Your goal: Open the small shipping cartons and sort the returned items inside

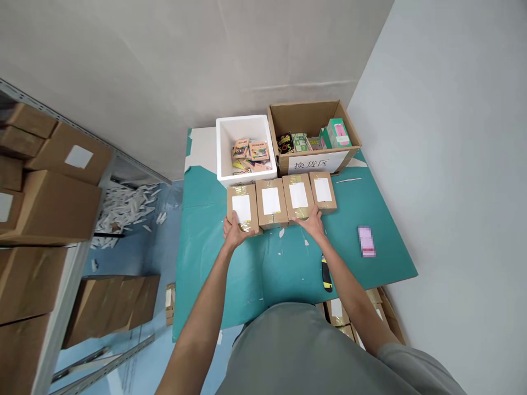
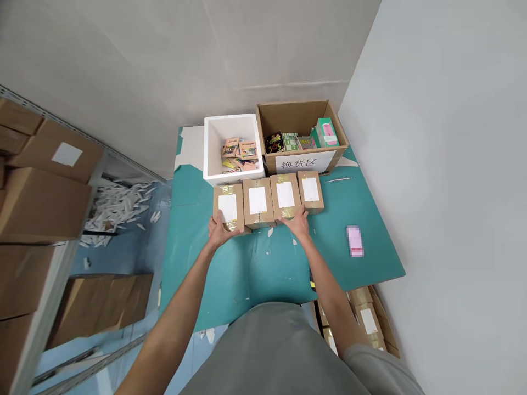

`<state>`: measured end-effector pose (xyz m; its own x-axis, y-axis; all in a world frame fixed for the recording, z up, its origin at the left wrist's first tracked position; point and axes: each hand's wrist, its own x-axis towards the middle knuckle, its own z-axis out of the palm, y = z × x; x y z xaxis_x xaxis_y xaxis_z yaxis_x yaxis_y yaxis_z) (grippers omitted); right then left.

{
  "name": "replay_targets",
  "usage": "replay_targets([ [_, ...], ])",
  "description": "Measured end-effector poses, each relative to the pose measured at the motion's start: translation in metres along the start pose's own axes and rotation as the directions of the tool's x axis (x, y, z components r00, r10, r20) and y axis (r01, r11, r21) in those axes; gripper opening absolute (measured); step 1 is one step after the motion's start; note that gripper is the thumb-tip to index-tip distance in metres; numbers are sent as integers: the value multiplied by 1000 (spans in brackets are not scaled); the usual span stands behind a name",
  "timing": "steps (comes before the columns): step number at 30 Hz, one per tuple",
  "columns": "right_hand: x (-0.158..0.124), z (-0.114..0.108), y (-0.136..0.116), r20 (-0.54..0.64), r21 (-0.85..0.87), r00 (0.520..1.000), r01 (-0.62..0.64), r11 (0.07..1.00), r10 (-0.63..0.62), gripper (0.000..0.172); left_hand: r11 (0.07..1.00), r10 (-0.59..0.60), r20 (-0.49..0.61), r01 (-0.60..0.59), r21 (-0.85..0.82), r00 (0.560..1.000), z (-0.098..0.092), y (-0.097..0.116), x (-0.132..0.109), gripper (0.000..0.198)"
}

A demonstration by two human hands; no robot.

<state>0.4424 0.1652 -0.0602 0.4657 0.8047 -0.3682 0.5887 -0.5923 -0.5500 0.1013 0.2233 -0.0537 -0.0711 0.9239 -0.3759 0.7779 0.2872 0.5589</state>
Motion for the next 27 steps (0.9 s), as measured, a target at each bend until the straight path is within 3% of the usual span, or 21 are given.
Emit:
replay_targets([
  [3,13,-14,4,-130,-119,989,55,991,-71,80,1000,2,11,-2,-3,1000,-1,-4,0,164],
  [5,28,-26,7,-242,-183,959,103,978,-146,59,1000,-4,17,4,7,1000,0,-5,0,163],
  [7,45,-37,10,-269,-220,953,83,972,-142,58,1000,-15,21,14,23,1000,0,-5,1,162],
  [12,70,-51,9,-184,-207,980,-112,972,74,81,998,-16,21,15,53,1000,0,-3,1,158],
  [17,72,-66,2,-143,-179,984,-129,975,104,85,998,-36,26,34,61,999,-2,2,0,156],
  [20,54,-80,17,-254,-84,957,-167,982,141,83,998,-25,19,24,52,999,-2,6,-2,158],
  [22,28,-89,41,-335,12,927,-174,985,168,83,998,-19,-3,19,53,1000,-1,7,-3,157],
  [27,-80,-100,123,-523,107,845,-64,992,111,85,999,25,-37,-24,39,999,5,6,-6,153],
])
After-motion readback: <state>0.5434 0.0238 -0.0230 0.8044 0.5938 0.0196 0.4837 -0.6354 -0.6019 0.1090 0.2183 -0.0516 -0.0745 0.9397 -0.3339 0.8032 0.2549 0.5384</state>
